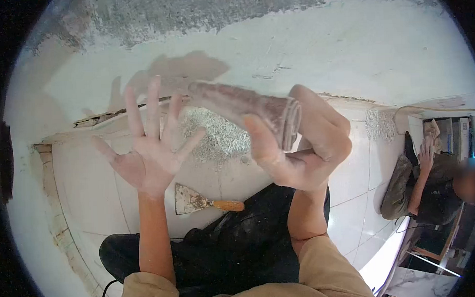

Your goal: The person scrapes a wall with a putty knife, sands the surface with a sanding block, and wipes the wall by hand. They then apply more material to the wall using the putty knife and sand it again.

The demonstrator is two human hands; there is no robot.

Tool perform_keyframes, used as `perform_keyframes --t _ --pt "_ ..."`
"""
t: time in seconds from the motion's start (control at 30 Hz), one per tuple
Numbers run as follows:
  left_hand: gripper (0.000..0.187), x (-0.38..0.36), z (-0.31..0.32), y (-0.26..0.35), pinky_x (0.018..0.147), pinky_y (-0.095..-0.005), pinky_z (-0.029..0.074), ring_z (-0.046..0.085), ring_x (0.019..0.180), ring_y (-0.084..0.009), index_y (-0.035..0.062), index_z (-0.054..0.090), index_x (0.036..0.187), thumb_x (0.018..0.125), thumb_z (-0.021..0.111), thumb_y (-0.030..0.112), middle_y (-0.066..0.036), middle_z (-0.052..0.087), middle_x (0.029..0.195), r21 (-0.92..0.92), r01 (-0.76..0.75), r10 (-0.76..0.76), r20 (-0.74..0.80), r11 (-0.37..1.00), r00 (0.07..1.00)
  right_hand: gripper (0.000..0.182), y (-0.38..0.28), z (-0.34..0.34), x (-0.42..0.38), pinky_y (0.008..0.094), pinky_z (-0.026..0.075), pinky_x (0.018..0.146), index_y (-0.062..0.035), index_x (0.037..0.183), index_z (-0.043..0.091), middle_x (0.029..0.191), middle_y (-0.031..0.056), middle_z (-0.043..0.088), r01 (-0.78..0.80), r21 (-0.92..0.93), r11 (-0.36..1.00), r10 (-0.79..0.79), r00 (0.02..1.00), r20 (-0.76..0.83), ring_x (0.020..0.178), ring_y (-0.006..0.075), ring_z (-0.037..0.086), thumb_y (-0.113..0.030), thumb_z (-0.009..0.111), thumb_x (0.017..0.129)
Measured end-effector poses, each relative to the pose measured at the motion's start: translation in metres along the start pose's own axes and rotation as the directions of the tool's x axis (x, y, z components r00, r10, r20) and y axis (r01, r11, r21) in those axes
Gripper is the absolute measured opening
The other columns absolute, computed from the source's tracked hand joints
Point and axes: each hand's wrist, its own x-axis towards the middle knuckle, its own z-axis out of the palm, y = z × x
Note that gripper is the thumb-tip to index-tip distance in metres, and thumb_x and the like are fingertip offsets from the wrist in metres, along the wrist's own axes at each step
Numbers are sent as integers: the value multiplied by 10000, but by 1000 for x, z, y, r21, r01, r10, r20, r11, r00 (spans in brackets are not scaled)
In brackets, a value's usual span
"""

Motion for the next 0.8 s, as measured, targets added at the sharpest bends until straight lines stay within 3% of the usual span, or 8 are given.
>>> perform_keyframes --t 0.17,0.23,0.47,0.57,0.63,0.67,0.73,0.8 --pt "811 0 -5 2 1008 -616 -38 -85 1340 -221 337 87 1384 732 402 703 37 -54 1459 6 -24 24 9 1000 1000 251 -7 7 -3 212 177 356 -15 517 543 452 -1 371 -58 28 998 55 993 101 379 70 314 -162 714 628" --pt "811 0 -2 4 1006 -618 -37 -85 1340 -223 335 91 1384 732 405 702 36 -51 1460 -7 -28 28 -14 1000 1000 220 -11 4 -5 232 191 422 56 606 549 518 34 415 -131 6 991 128 975 181 461 91 336 -120 679 626" --pt "828 0 -3 3 1007 -614 -46 -85 1340 -227 319 99 1387 725 427 694 8 -38 1462 -48 -36 33 -62 998 998 256 -15 5 -2 235 183 410 40 547 514 489 22 376 -183 1 983 178 957 229 444 87 317 -139 684 616" --pt "831 1 -1 2 1010 -597 -76 -88 1340 -228 313 106 1387 723 438 687 0 -37 1462 -13 -42 41 -73 999 996 243 -11 -5 0 243 192 401 36 553 504 485 25 357 -159 -104 982 187 910 371 433 84 310 -123 678 614" --pt "830 1 -2 4 1010 -592 -89 -88 1339 -230 312 110 1387 723 437 687 -1 -37 1461 -22 -47 46 -63 999 997 205 -2 -11 -3 252 212 394 24 576 512 490 35 347 -242 -306 921 380 736 560 423 85 306 -104 664 624" --pt "828 0 -2 5 1009 -587 -103 -87 1339 -232 312 114 1386 722 437 688 -1 -37 1461 -31 -53 52 -50 998 997 221 1 -15 -1 257 327 402 -20 522 496 463 63 429 -181 -446 877 422 735 532 385 151 416 -115 639 660" --pt "830 0 -2 5 1010 -584 -105 -85 1339 -234 313 113 1386 720 434 691 0 -39 1460 -36 -59 57 -49 998 997 168 12 -23 2 228 320 419 -17 590 533 505 54 458 -197 -556 807 405 871 278 418 100 391 -101 656 667" --pt "833 -1 -3 6 1011 -582 -107 -82 1340 -235 315 112 1386 718 431 695 0 -41 1460 -45 -72 69 -49 996 996 82 14 -32 7 183 316 422 -11 701 611 610 -5 578 -146 -548 824 118 989 -87 499 68 450 -63 674 691"
